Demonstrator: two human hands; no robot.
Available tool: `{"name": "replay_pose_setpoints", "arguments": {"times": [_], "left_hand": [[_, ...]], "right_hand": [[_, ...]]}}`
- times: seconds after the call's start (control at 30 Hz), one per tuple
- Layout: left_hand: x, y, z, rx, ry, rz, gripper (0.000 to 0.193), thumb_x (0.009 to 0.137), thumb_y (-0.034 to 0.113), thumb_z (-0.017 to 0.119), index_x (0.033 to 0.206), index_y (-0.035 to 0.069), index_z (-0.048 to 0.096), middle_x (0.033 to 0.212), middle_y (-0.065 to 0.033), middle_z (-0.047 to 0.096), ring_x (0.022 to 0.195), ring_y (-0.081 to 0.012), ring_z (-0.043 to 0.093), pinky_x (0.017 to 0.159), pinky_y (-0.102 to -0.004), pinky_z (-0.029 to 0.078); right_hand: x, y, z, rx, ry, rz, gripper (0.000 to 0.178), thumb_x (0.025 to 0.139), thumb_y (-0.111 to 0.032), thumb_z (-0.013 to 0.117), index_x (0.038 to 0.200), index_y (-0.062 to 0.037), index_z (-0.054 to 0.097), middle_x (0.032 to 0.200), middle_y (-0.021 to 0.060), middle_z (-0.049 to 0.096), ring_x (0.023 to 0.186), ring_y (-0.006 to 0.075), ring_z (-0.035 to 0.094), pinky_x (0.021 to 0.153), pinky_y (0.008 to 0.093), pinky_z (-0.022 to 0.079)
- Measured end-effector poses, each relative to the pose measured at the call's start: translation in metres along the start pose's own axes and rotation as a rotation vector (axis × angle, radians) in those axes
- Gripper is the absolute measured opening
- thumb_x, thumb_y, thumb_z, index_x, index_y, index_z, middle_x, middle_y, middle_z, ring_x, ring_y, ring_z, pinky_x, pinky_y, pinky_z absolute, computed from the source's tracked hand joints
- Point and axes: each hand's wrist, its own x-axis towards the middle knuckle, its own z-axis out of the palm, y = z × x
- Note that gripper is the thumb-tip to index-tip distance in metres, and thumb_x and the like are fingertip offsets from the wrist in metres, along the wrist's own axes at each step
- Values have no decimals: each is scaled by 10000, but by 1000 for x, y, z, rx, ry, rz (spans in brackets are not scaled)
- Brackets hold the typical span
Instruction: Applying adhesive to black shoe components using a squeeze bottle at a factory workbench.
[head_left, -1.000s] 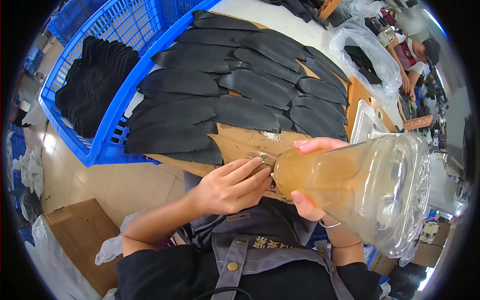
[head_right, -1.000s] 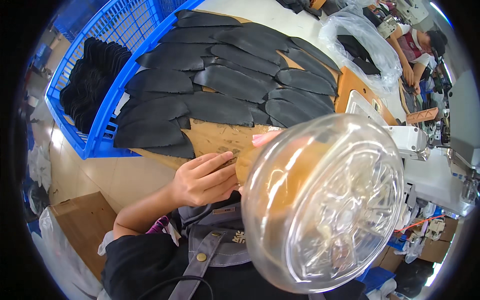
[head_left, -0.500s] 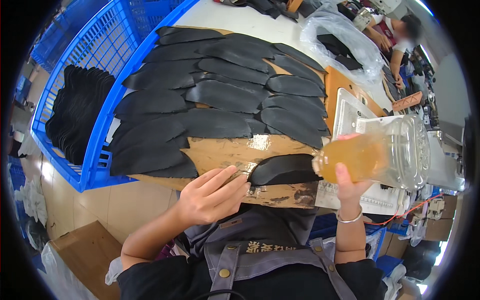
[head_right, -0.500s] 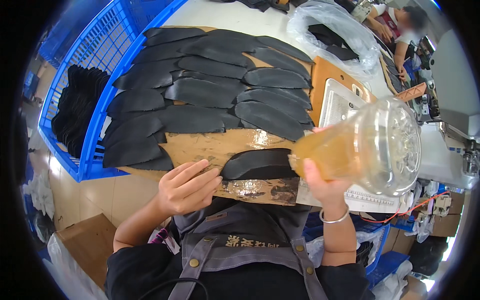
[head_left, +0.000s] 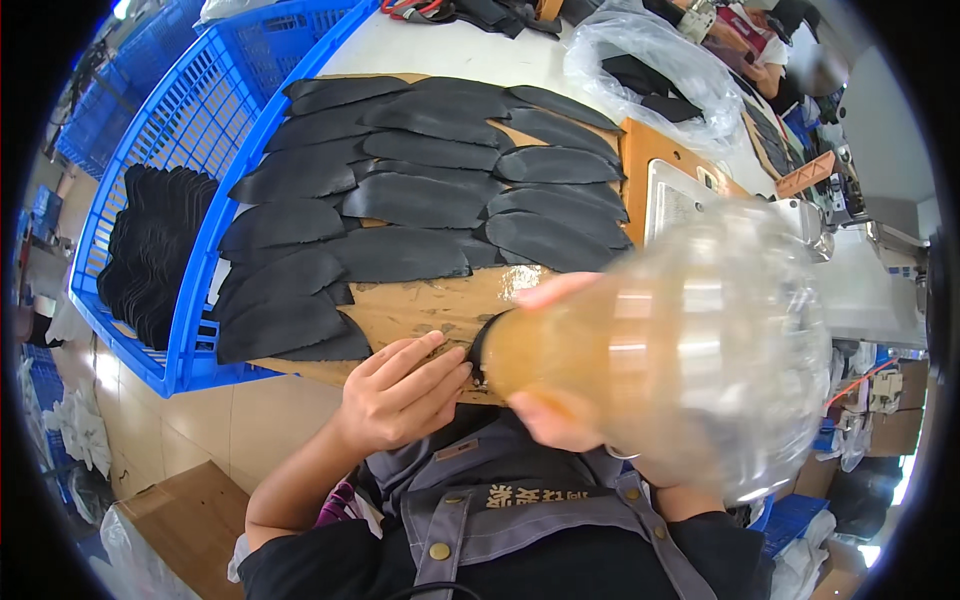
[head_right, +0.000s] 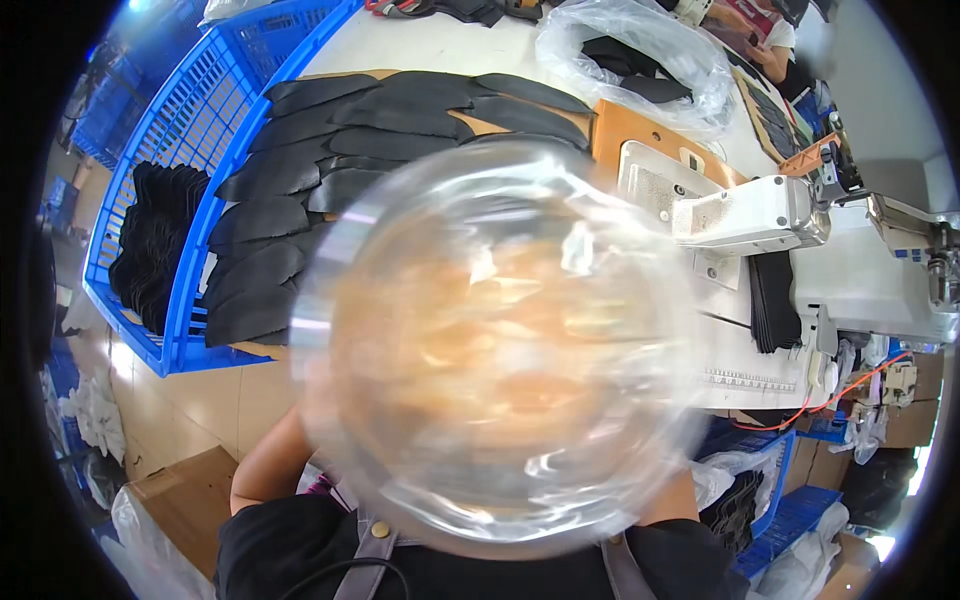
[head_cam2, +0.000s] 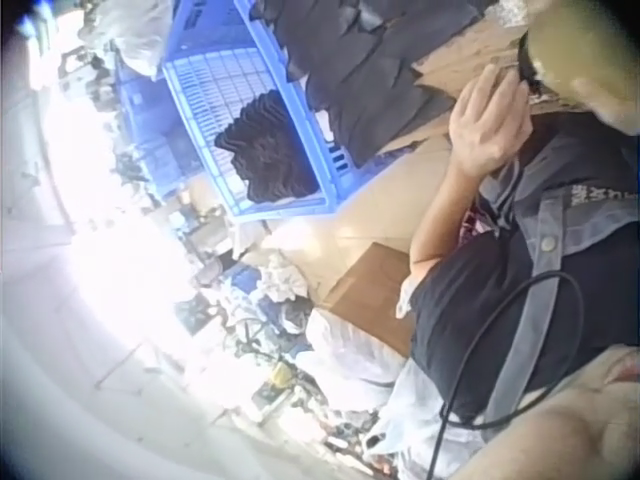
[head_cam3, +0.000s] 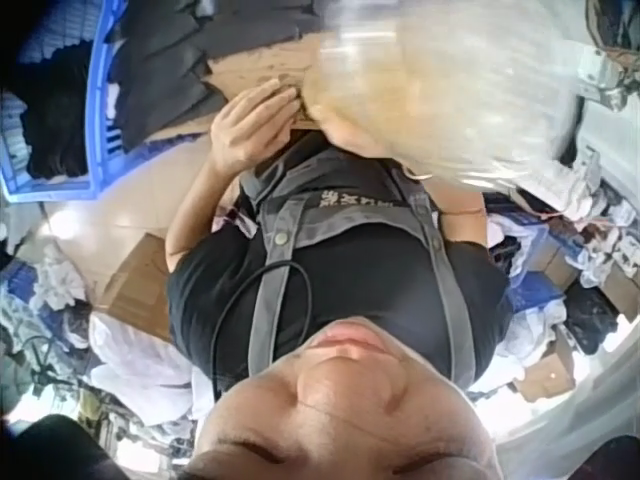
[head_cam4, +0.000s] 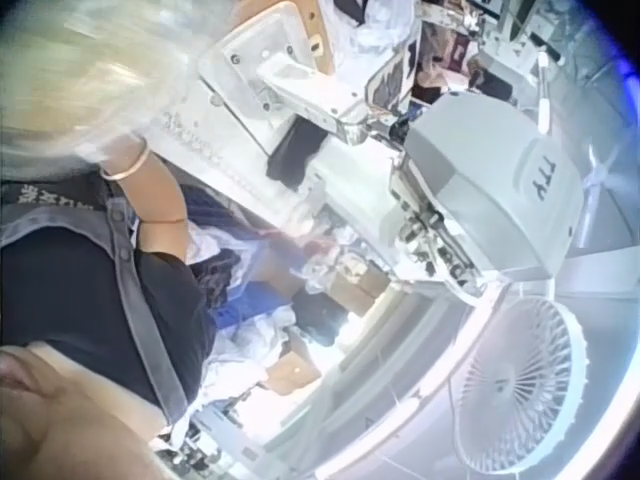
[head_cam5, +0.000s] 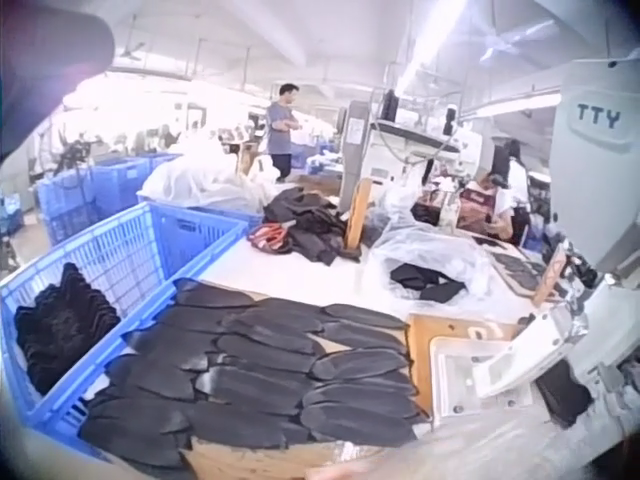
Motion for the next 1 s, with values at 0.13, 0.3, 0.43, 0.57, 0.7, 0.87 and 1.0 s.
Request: {"name": "replay_pose_setpoints", "arguments": {"times": [0.13,0.3,0.43,0.57,0.7,0.87,1.0], "left_hand": [[27,7,-9,32,-14,67,238,635,65,668,870,38,684,969,-70,644,936,-251,622,763,-337,524],[13,3,-10,48,-96,43,240,642,60,658,879,43,691,952,-74,652,911,-262,627,757,-347,528],[23,10,-8,44,-73,17,208,631,43,648,835,47,689,916,-69,661,887,-255,634,735,-344,529],[40,21,-15,24,-124,-123,151,618,23,643,764,52,671,884,-62,666,852,-249,641,705,-343,527],[60,30,-18,30,-65,-177,128,629,8,666,754,26,641,795,-76,643,753,-267,630,654,-335,519],[110,52,9,-93,-281,-187,324,672,139,734,945,7,618,995,-113,600,888,-285,574,776,-377,460],[141,59,29,-57,-516,-162,534,701,265,728,1128,-1,549,1211,-162,486,1128,-314,453,974,-455,337]], "right_hand": [[-12,30,1,-560,-110,-378,714,620,-502,716,1098,-12,514,953,139,582,818,327,569,708,433,417],[-8,-11,-39,-354,6,93,593,640,-148,768,1128,14,475,1054,138,547,988,221,550,820,318,476],[-65,35,-86,-999,104,-12,621,686,-63,673,1225,-6,371,1119,151,477,1034,254,521,892,364,446],[-95,69,-104,-291,848,-69,587,791,-279,621,1279,-55,382,1102,145,515,1009,294,550,856,414,470],[-111,75,-112,533,978,-34,547,857,-429,454,1245,-46,418,1081,119,511,1006,299,532,869,437,456],[-120,89,-112,992,1008,105,478,851,-382,471,1200,-56,464,1064,123,552,973,304,562,875,454,446],[-121,89,-113,995,1025,156,482,856,-388,463,1197,-48,461,1060,128,556,983,312,564,868,452,453]]}}
